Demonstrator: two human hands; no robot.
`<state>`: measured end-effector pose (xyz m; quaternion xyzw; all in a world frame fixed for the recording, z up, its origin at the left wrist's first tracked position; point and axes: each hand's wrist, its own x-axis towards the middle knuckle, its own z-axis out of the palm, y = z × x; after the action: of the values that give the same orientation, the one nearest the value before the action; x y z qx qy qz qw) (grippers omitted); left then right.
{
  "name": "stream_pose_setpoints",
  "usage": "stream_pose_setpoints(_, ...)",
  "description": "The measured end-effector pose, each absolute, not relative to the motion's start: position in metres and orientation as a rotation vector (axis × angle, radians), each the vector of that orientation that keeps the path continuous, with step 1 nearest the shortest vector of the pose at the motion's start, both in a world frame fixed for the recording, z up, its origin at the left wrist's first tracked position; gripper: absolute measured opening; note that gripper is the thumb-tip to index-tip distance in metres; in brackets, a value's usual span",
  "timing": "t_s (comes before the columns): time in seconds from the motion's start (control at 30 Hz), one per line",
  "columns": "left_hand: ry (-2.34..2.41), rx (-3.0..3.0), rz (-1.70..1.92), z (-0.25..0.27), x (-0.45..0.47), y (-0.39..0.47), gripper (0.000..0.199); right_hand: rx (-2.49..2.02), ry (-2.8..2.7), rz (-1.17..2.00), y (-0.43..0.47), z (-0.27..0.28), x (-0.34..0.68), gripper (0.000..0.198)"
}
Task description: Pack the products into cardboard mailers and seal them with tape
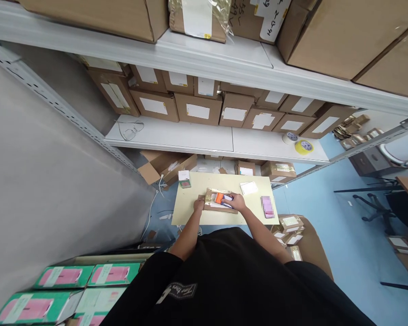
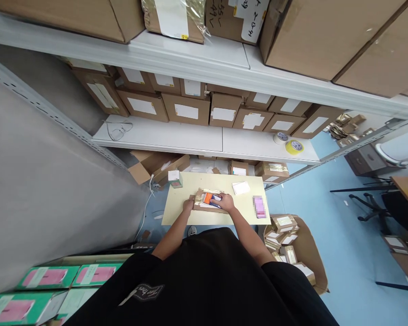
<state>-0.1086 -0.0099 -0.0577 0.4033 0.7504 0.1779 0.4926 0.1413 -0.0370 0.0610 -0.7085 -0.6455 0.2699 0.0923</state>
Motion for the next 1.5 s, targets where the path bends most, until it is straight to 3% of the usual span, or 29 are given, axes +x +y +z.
stream_pose_setpoints(0.1, 1.871, 0.956, 0.347, -0.054, -0.115, -0.019, 0.064, -2.097, -1.919, 0.808, -0.036, 0.062, 0.141, 0.054)
stream_pose_setpoints(0.27, 1.857, 1.097, 0.386, -0.040, -0.131, -0.029, 0.039, -2.110, -1.920, 0.816, -0.036, 0.066, 0.141, 0.055)
stream_pose_setpoints(0.6, 1.636, 1.349, 0.458, -0.034, -0.093, -0.021, 0.053, -2.301, -2.075, 0.845, -0.025, 0.091, 0.129, 0.069)
stream_pose_setpoints(0.83, 1.680, 1.358, 0.365, -0.038, -0.092, -0.020, 0.053, -2.510, -2.073, 0.887, -0.040, 0.101, 0.217, 0.082)
stream_pose_setpoints(1.23, 1.709, 1.326, 0.352, -0.020, -0.091, -0.012, 0.052, -2.798, -1.840, 0.796, -0.072, 0.092, 0.334, 0.072)
stream_pose_setpoints(1.5, 1.734, 1.326, 0.247, -0.021, -0.091, -0.008, 0.049, -2.882, -1.645, 0.882, -0.052, 0.050, 0.274, 0.052)
